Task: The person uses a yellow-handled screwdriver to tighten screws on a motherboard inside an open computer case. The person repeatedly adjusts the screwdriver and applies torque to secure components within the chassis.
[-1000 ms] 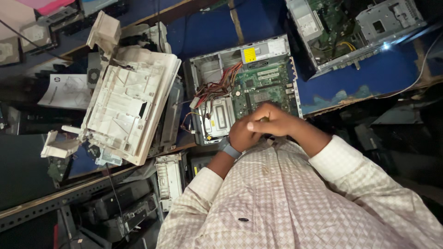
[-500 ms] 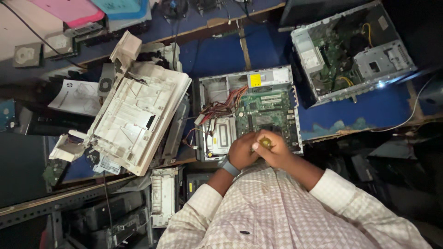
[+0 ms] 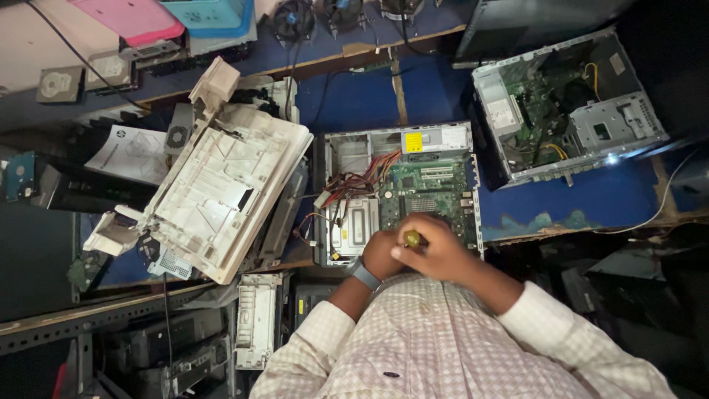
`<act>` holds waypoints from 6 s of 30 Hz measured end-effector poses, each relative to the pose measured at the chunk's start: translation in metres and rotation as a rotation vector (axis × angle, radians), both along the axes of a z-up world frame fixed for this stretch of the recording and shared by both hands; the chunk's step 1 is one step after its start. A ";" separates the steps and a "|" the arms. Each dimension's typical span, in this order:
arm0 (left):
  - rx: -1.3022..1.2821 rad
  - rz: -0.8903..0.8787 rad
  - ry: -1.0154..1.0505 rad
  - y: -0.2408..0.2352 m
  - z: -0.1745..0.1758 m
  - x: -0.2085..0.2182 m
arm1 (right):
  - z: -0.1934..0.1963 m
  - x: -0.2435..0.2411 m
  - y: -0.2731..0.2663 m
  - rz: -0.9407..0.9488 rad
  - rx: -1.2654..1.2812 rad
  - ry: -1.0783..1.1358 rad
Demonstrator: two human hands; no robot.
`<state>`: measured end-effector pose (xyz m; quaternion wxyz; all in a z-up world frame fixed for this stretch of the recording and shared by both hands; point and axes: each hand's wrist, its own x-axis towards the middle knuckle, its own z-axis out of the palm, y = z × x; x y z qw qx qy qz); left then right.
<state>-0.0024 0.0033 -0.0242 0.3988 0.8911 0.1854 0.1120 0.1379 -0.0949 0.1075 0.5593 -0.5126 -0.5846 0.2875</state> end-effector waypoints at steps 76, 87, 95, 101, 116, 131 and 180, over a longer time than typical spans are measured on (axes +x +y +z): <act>0.036 0.333 -0.359 -0.057 0.047 0.010 | 0.040 0.060 -0.014 0.163 0.145 -0.482; -0.033 0.172 -0.211 -0.054 0.031 0.005 | 0.049 0.058 -0.018 0.482 -0.159 -0.105; 0.275 0.098 -0.217 -0.042 0.044 0.008 | 0.040 0.045 -0.026 -0.033 0.070 -0.415; 0.196 0.054 -0.221 -0.040 0.053 0.012 | 0.028 0.029 -0.018 -0.273 0.129 -0.549; 0.122 -0.128 -0.070 -0.024 0.051 0.004 | 0.042 0.023 -0.047 -0.163 -0.090 -0.514; 0.306 -0.235 -0.140 -0.025 0.050 0.008 | 0.046 0.030 -0.048 0.074 -0.173 -0.205; -0.096 -0.186 -0.258 0.005 0.045 0.011 | 0.044 0.016 -0.027 -0.168 -0.047 -0.374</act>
